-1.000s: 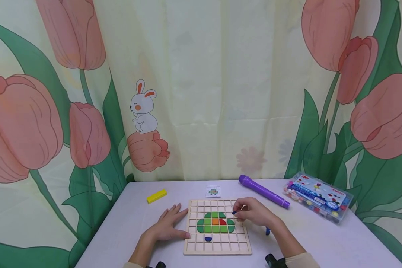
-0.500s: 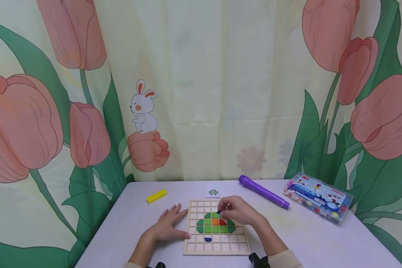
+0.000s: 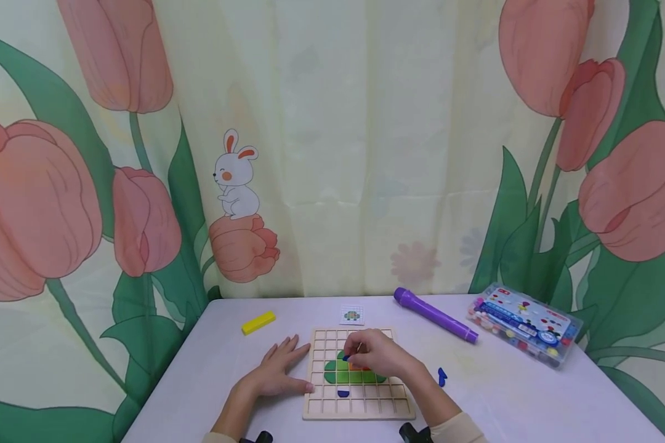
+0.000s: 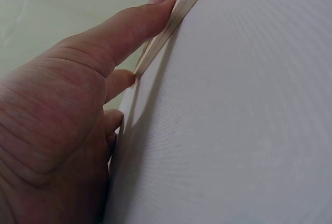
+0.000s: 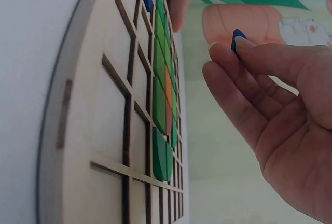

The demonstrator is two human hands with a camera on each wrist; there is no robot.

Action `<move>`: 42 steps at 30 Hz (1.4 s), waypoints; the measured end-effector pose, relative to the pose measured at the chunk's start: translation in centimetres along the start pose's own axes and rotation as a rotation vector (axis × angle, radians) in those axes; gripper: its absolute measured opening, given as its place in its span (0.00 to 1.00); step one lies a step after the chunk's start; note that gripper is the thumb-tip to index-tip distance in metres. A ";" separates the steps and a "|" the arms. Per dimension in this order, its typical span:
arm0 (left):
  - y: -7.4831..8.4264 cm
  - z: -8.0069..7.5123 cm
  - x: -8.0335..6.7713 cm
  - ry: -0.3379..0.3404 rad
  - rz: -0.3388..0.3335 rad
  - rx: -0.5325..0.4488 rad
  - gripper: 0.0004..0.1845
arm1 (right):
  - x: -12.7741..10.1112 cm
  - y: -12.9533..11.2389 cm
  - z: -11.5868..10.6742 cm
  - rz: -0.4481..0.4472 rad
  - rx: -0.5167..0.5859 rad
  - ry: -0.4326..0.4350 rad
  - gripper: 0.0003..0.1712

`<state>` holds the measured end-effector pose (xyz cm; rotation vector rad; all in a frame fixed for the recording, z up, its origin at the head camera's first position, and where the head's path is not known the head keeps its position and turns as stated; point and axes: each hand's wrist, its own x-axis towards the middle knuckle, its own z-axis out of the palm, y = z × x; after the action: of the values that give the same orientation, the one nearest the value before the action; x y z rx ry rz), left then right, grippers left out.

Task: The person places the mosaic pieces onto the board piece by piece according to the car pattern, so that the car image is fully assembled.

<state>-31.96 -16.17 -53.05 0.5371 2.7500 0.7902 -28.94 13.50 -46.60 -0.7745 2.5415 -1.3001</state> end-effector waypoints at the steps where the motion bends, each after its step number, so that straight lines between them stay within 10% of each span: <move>1: -0.1 0.0 0.0 -0.003 0.000 -0.003 0.54 | 0.0 0.0 0.2 -0.004 0.003 -0.006 0.05; 42: -0.4 -0.1 0.0 -0.006 0.045 0.007 0.54 | -0.1 0.0 3.3 0.033 -0.076 -0.089 0.09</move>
<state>-32.12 -16.52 -53.15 0.6034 2.7456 0.7880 -27.55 11.22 -48.58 -0.7829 2.5354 -1.1385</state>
